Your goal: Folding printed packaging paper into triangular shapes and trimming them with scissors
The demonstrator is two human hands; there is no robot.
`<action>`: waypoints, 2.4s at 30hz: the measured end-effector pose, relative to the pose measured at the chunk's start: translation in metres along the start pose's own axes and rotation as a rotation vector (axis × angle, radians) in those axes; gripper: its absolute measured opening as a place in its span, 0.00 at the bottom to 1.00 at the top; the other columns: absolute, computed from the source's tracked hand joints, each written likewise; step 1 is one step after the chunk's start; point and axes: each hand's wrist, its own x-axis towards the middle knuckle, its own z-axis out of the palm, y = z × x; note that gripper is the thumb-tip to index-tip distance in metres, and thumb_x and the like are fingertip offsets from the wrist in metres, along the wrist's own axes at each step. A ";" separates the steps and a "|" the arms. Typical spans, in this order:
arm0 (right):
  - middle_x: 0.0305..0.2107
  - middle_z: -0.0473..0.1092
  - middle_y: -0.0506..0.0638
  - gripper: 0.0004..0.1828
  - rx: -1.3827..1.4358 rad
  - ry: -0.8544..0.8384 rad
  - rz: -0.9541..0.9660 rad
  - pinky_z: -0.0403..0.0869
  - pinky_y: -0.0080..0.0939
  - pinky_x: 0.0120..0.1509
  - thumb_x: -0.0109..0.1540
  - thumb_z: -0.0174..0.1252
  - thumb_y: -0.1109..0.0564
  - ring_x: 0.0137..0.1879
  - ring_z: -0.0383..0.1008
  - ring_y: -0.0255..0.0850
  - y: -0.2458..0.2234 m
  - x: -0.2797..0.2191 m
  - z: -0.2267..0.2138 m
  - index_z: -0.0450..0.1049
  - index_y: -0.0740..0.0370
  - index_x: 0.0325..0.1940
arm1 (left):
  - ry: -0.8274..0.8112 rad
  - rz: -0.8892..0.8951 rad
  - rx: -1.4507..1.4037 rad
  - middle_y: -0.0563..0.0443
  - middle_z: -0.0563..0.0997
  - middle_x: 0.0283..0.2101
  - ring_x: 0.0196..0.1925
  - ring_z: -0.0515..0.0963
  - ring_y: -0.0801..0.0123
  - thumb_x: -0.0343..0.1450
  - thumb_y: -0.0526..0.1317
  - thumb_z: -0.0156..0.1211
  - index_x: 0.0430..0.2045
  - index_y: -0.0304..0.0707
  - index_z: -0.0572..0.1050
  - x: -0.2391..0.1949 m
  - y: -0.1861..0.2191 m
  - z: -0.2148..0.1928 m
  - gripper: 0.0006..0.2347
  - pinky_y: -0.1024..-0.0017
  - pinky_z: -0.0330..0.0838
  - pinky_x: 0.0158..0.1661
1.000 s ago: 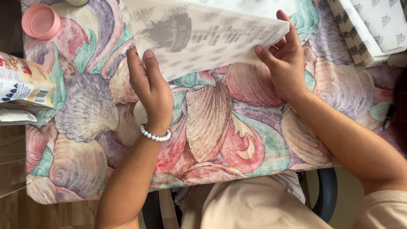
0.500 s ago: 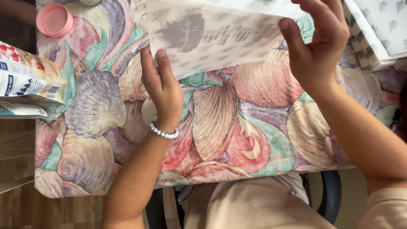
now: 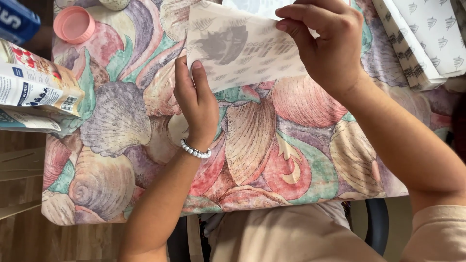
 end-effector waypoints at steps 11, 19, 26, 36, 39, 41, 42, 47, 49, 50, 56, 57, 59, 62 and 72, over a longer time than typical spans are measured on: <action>0.35 0.78 0.55 0.03 0.001 -0.065 0.117 0.69 0.41 0.46 0.75 0.72 0.72 0.41 0.75 0.44 -0.001 0.001 -0.002 0.84 0.74 0.49 | 0.032 0.020 0.026 0.58 0.55 0.27 0.29 0.52 0.72 0.80 0.42 0.40 0.35 0.36 0.63 -0.001 -0.003 0.001 0.09 0.67 0.49 0.32; 0.38 0.80 0.54 0.04 -0.012 -0.106 0.112 0.72 0.41 0.48 0.73 0.69 0.74 0.42 0.78 0.43 0.002 0.003 -0.003 0.83 0.71 0.46 | 0.020 0.016 0.011 0.60 0.53 0.26 0.27 0.51 0.75 0.81 0.43 0.40 0.34 0.38 0.63 0.000 0.000 0.000 0.09 0.69 0.47 0.30; 0.42 0.79 0.52 0.02 -0.128 -0.330 0.043 0.69 0.47 0.48 0.77 0.67 0.68 0.44 0.76 0.48 0.006 0.015 -0.023 0.83 0.67 0.50 | -0.157 -0.179 -0.163 0.63 0.54 0.25 0.24 0.50 0.81 0.80 0.42 0.44 0.27 0.46 0.61 -0.016 0.027 -0.026 0.10 0.79 0.49 0.28; 0.37 0.82 0.45 0.11 -0.074 -1.113 0.673 0.77 0.44 0.51 0.66 0.56 0.55 0.41 0.82 0.40 -0.038 0.028 -0.007 0.84 0.57 0.39 | -0.511 -0.388 -0.067 0.39 0.72 0.62 0.63 0.75 0.59 0.72 0.58 0.48 0.64 0.34 0.59 -0.003 0.029 -0.072 0.31 0.65 0.77 0.59; 0.42 0.78 0.48 0.09 -0.003 -1.083 0.693 0.80 0.41 0.52 0.68 0.57 0.56 0.43 0.79 0.42 -0.010 -0.013 0.029 0.82 0.60 0.43 | -0.729 -0.094 0.204 0.42 0.82 0.51 0.52 0.83 0.62 0.74 0.40 0.60 0.55 0.31 0.73 0.024 -0.027 -0.048 0.17 0.72 0.81 0.49; 0.30 0.76 0.52 0.07 -0.013 -0.896 0.531 0.77 0.50 0.42 0.63 0.65 0.53 0.37 0.80 0.52 0.017 -0.051 0.050 0.81 0.57 0.35 | -0.837 0.083 0.385 0.51 0.83 0.38 0.40 0.85 0.58 0.71 0.40 0.67 0.48 0.46 0.81 0.028 -0.059 -0.030 0.12 0.63 0.80 0.40; 0.30 0.76 0.52 0.07 -0.013 -0.897 0.533 0.77 0.50 0.42 0.63 0.65 0.53 0.37 0.80 0.52 0.016 -0.052 0.051 0.81 0.57 0.35 | -0.839 0.082 0.385 0.51 0.83 0.38 0.40 0.85 0.58 0.71 0.40 0.67 0.48 0.46 0.81 0.031 -0.055 -0.028 0.12 0.63 0.80 0.40; 0.30 0.76 0.50 0.05 -0.059 -0.844 0.523 0.78 0.48 0.39 0.64 0.64 0.55 0.37 0.80 0.50 0.012 -0.057 0.056 0.82 0.57 0.37 | -1.045 0.161 0.659 0.60 0.80 0.32 0.38 0.83 0.60 0.69 0.41 0.67 0.36 0.52 0.82 0.042 -0.046 -0.018 0.05 0.55 0.78 0.43; 0.30 0.75 0.51 0.05 -0.042 -0.844 0.501 0.78 0.48 0.40 0.65 0.63 0.55 0.37 0.80 0.50 0.016 -0.056 0.054 0.81 0.57 0.37 | -1.043 0.164 0.688 0.61 0.80 0.32 0.38 0.83 0.60 0.69 0.41 0.67 0.34 0.53 0.82 0.042 -0.051 -0.013 0.03 0.55 0.78 0.43; 0.31 0.75 0.51 0.06 -0.026 -0.846 0.479 0.78 0.48 0.40 0.66 0.62 0.55 0.38 0.80 0.50 0.018 -0.057 0.053 0.81 0.57 0.37 | -1.042 0.167 0.715 0.62 0.79 0.31 0.38 0.83 0.61 0.69 0.41 0.67 0.31 0.54 0.82 0.042 -0.054 -0.011 0.02 0.55 0.78 0.43; 0.32 0.76 0.52 0.05 -0.065 -0.820 0.375 0.79 0.50 0.41 0.66 0.61 0.57 0.40 0.80 0.52 0.022 -0.054 0.047 0.80 0.59 0.38 | -0.964 0.493 0.703 0.58 0.74 0.30 0.35 0.83 0.59 0.70 0.38 0.62 0.31 0.48 0.78 0.040 -0.073 -0.006 0.00 0.60 0.79 0.37; 0.32 0.76 0.52 0.05 -0.063 -0.821 0.376 0.79 0.50 0.41 0.66 0.61 0.57 0.40 0.80 0.52 0.022 -0.053 0.046 0.80 0.59 0.38 | -0.966 0.492 0.704 0.58 0.74 0.30 0.35 0.83 0.59 0.70 0.38 0.62 0.31 0.48 0.78 0.038 -0.077 -0.008 0.00 0.60 0.79 0.37; 0.33 0.75 0.53 0.06 -0.073 -0.844 0.286 0.79 0.51 0.43 0.67 0.60 0.56 0.42 0.79 0.53 0.023 -0.052 0.044 0.78 0.59 0.38 | -0.889 0.672 0.676 0.59 0.72 0.29 0.33 0.82 0.63 0.75 0.36 0.57 0.31 0.46 0.78 0.036 -0.087 -0.009 0.04 0.68 0.78 0.36; 0.32 0.75 0.53 0.05 -0.107 -0.882 0.160 0.80 0.46 0.44 0.66 0.59 0.59 0.41 0.80 0.49 0.021 -0.046 0.036 0.79 0.61 0.39 | -0.838 0.773 0.657 0.60 0.71 0.28 0.32 0.79 0.68 0.75 0.35 0.56 0.28 0.44 0.77 0.035 -0.075 -0.014 0.06 0.73 0.75 0.34; 0.29 0.75 0.50 0.04 -0.280 -0.981 -0.086 0.81 0.39 0.43 0.62 0.58 0.64 0.38 0.80 0.43 0.012 -0.037 0.030 0.77 0.60 0.36 | -0.765 1.077 0.536 0.56 0.67 0.28 0.31 0.74 0.69 0.77 0.30 0.51 0.30 0.40 0.75 0.045 -0.066 -0.022 0.08 0.73 0.71 0.35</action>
